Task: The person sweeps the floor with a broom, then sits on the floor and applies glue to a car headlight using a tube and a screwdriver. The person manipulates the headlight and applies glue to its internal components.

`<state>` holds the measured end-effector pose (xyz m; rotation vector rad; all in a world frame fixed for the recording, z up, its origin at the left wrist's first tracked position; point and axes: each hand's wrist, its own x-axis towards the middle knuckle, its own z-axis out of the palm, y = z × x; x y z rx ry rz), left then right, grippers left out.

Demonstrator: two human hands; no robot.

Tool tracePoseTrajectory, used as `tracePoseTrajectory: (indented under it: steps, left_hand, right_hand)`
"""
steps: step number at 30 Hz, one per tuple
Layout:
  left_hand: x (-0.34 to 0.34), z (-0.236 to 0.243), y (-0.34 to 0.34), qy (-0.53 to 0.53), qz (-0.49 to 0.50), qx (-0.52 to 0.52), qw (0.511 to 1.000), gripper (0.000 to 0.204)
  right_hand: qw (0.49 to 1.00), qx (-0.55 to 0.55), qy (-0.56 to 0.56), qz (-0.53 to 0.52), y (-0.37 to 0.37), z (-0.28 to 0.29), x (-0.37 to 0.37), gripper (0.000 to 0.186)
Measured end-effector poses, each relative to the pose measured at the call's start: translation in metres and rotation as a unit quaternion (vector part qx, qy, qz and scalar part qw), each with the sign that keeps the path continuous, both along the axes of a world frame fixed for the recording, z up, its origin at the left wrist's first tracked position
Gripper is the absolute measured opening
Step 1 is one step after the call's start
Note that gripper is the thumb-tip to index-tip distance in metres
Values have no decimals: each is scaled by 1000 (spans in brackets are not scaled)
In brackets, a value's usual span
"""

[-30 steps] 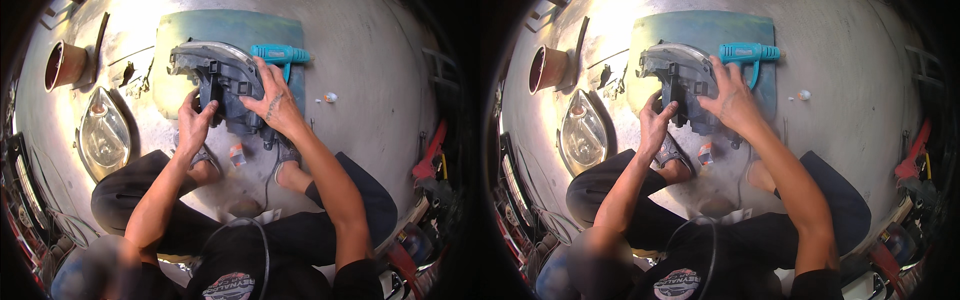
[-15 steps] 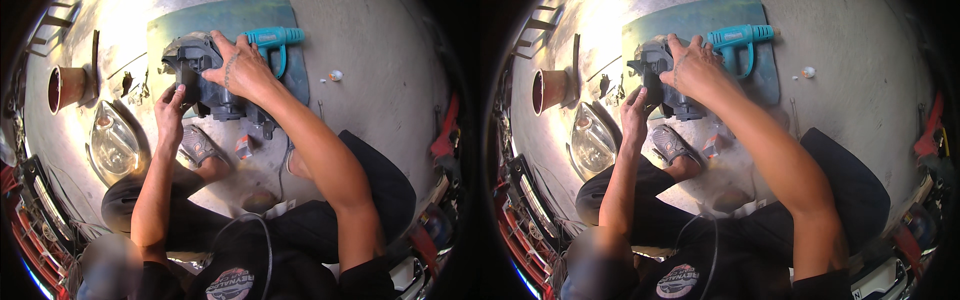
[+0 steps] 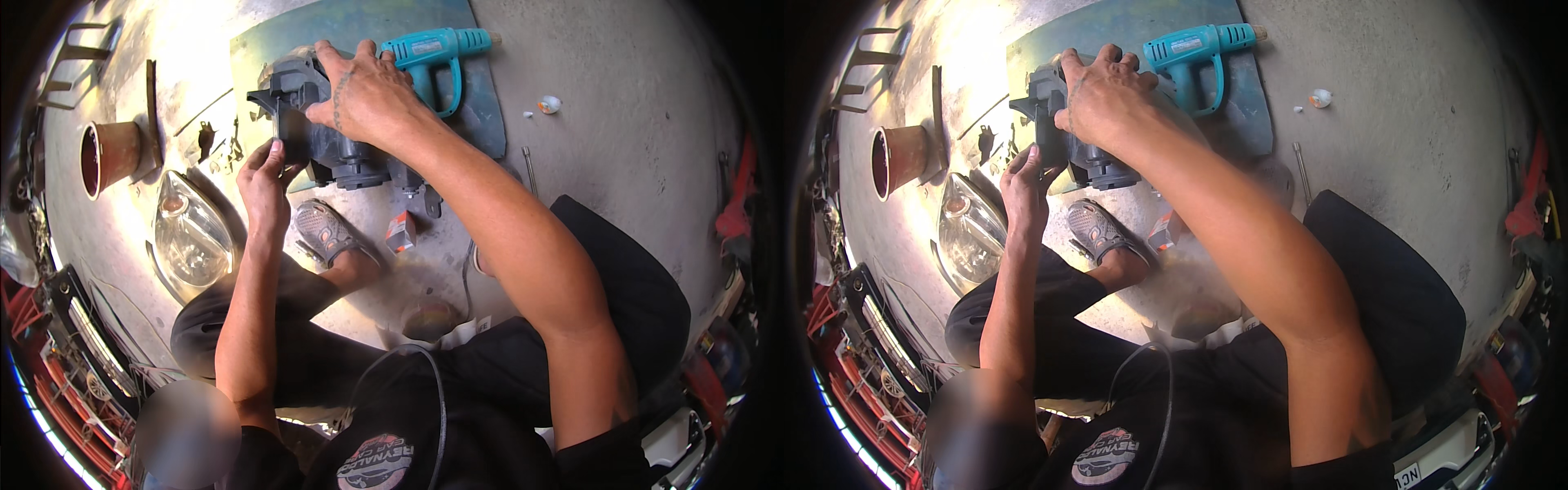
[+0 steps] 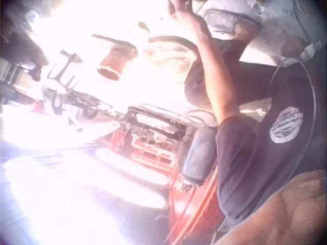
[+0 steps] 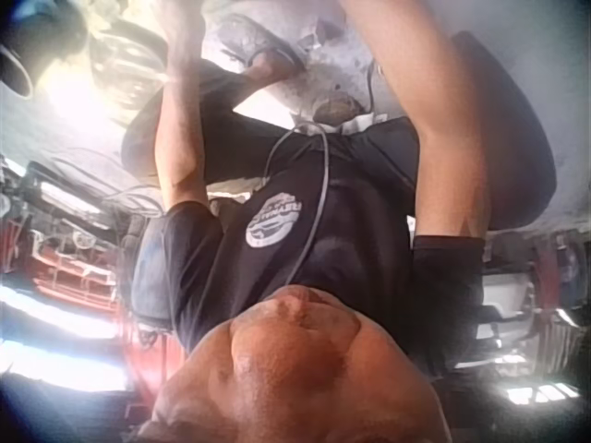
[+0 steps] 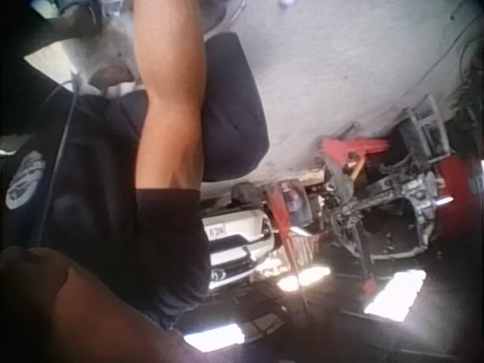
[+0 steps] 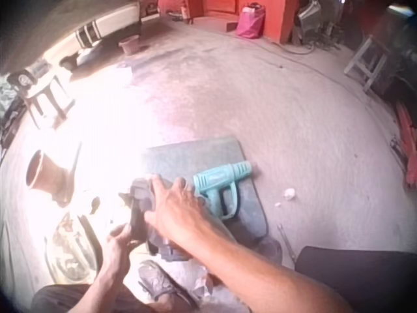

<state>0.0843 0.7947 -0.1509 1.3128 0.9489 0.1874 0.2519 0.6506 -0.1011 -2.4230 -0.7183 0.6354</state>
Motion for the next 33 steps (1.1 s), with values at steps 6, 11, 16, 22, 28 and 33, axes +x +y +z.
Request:
tracePoseTrajectory:
  steps: [6,11,16,22,28,33]
  left_hand:
    - [2,-2,1,-25,26,-55,998,43]
    - [-1,-7,1,-29,30,-48,998,37]
    - [-3,-4,3,-20,13,-4,1000,37]
    - [-7,-3,6,-13,-7,-11,1000,46]
    - [-4,-6,5,-26,18,-39,999,36]
    - [0,-3,4,-6,2,-47,999,45]
  right_hand:
    - [999,8,-46,1,-5,-3,1,92]
    - [999,11,-51,4,-5,-6,1,94]
    - [998,2,-62,15,-3,-2,-4,96]
    - [997,3,-67,24,-1,-2,-8,96]
    - [998,6,-65,23,-5,-1,-5,97]
    - [998,4,-57,16,-7,-2,-3,97]
